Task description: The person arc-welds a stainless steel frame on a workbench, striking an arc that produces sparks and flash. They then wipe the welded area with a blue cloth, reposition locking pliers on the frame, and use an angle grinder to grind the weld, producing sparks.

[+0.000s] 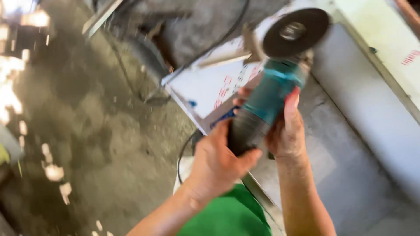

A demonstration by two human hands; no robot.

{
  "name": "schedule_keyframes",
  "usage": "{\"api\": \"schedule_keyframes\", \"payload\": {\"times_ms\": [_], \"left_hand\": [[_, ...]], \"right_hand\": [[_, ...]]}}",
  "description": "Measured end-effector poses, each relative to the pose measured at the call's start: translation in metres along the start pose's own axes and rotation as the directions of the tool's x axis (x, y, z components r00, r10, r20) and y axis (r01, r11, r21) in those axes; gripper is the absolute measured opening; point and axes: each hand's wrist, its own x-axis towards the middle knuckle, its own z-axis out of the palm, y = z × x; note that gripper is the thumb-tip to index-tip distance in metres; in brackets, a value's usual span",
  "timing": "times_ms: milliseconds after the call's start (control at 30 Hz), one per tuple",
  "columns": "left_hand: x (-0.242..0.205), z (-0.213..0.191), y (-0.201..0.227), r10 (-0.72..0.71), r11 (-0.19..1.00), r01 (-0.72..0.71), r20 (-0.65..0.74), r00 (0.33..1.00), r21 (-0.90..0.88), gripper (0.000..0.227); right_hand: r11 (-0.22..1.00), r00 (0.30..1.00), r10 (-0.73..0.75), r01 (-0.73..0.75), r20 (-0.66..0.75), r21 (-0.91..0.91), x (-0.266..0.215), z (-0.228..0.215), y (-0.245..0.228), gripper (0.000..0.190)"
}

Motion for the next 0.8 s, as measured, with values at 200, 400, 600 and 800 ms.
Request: {"api": "schedule_keyframes", "payload": {"times_ms": [200,400,600,800], "left_hand": [[-0.079,0.127,-0.037,-0.073,0.995,0.084,-0.202,0.977,0.046,0.061],[-0.079,0.207,-0.053,-0.127,0.991,0.135,-0.251,0.959,0.013,0.066],[-0.073,0.24,-0.054,-0.072,0.996,0.085,-0.267,0.961,0.038,0.07],[-0.062,0.24,-0.066,-0.065,0.997,0.074,-0.378,0.923,0.009,0.073]], "right_hand": [[0.995,0.996,0.079,-0.077,-0.031,0.058,-0.048,-0.038,-0.011,0.081],[0.954,0.971,0.235,-0.239,-0.043,-0.181,-0.055,-0.097,-0.034,0.082],[0.934,0.974,0.222,-0.225,-0.044,-0.276,-0.047,-0.108,-0.049,0.08],[0.887,0.925,0.376,-0.378,-0.062,-0.265,-0.026,-0.111,-0.054,0.079]]}}
